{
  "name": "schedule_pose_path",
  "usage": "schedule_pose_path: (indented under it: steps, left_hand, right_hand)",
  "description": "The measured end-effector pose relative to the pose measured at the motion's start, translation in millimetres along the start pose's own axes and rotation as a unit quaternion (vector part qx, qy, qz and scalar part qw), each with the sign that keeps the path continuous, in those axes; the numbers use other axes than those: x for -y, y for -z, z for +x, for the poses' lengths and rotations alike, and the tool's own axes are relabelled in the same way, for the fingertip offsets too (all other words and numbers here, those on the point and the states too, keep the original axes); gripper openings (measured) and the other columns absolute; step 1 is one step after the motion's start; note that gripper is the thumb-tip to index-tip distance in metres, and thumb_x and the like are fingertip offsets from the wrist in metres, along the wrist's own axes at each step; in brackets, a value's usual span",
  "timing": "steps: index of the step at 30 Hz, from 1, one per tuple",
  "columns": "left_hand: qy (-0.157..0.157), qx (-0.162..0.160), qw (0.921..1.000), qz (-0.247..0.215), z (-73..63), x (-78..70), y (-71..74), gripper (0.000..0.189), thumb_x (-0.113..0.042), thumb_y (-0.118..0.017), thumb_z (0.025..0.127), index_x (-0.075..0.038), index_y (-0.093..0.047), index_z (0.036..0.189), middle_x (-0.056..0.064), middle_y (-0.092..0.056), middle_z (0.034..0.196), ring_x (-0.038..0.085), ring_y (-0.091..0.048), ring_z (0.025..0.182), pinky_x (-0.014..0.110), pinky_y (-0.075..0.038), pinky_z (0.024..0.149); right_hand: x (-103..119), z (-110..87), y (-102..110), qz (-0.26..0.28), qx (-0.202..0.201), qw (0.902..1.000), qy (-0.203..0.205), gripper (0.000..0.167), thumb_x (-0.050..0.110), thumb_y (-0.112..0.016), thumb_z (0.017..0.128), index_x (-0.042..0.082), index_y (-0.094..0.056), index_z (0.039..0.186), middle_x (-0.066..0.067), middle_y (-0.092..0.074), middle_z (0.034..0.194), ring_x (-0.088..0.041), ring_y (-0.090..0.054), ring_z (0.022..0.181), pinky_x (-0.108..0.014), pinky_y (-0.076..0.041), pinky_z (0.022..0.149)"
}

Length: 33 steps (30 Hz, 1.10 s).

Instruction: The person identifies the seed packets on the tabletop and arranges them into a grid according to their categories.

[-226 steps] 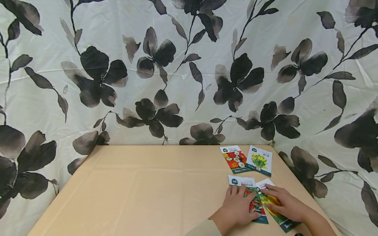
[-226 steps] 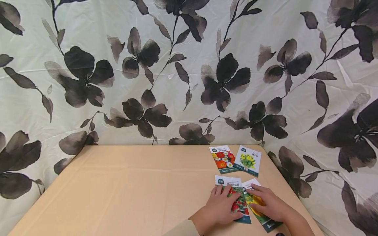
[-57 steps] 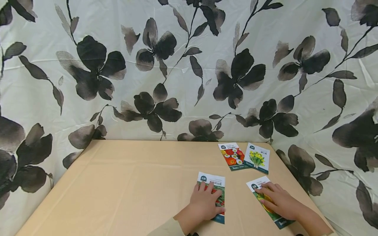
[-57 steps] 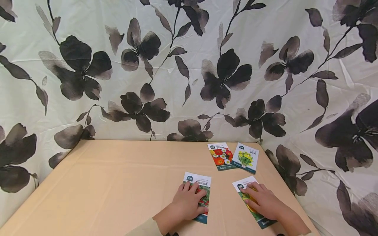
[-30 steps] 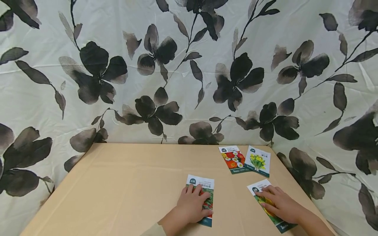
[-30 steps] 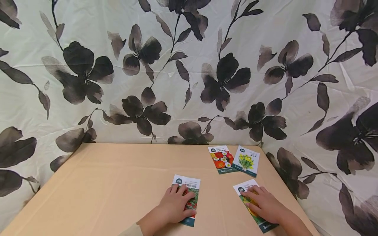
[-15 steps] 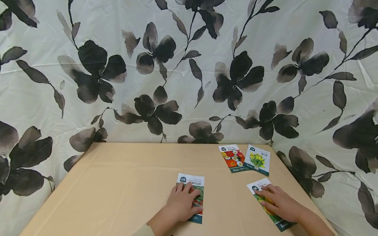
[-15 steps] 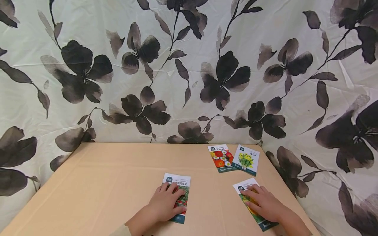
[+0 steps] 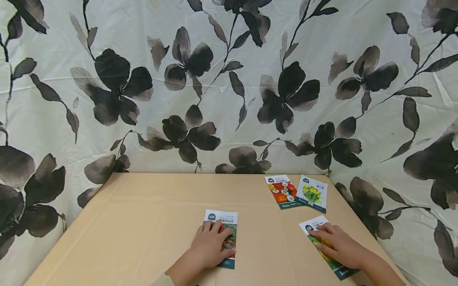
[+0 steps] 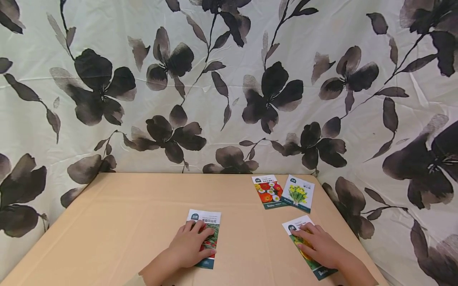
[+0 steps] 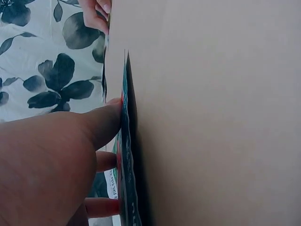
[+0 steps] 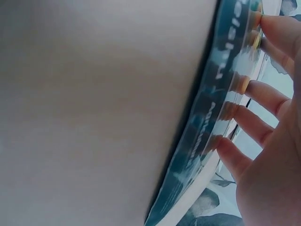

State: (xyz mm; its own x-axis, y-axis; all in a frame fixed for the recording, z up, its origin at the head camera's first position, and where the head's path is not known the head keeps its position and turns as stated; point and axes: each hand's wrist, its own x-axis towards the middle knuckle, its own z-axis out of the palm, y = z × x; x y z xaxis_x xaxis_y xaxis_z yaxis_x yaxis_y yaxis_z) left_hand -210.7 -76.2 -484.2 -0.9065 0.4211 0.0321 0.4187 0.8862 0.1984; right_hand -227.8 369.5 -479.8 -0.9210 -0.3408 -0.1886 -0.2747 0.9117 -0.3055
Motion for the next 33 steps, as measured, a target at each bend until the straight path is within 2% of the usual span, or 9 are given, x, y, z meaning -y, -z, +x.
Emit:
schedule_pose_path:
  steps: [11,33]
  left_hand:
    - [0.006,-0.004,0.9999,-0.011,-8.7,13.2,4.2,0.058,-0.065,-0.065,0.09,-0.028,-0.061,0.134,0.012,-0.053,0.137,0.041,-0.045,0.126,0.063,-0.039,0.103]
    - [0.004,-0.006,0.9998,-0.016,-24.2,32.5,6.1,0.058,-0.063,-0.066,0.09,-0.027,-0.061,0.135,0.012,-0.053,0.138,0.041,-0.046,0.125,0.065,-0.04,0.101]
  right_hand:
    - [-0.5,0.8,1.2,0.004,0.001,1.0,-0.001,0.05,0.052,-0.064,0.096,0.031,-0.062,0.142,-0.012,-0.052,0.145,-0.032,-0.047,0.128,-0.065,-0.047,0.101]
    - [-1.5,1.9,0.5,-0.009,0.004,0.9999,-0.006,0.051,0.053,-0.064,0.095,0.032,-0.062,0.141,-0.008,-0.054,0.141,-0.027,-0.049,0.125,-0.059,-0.05,0.1]
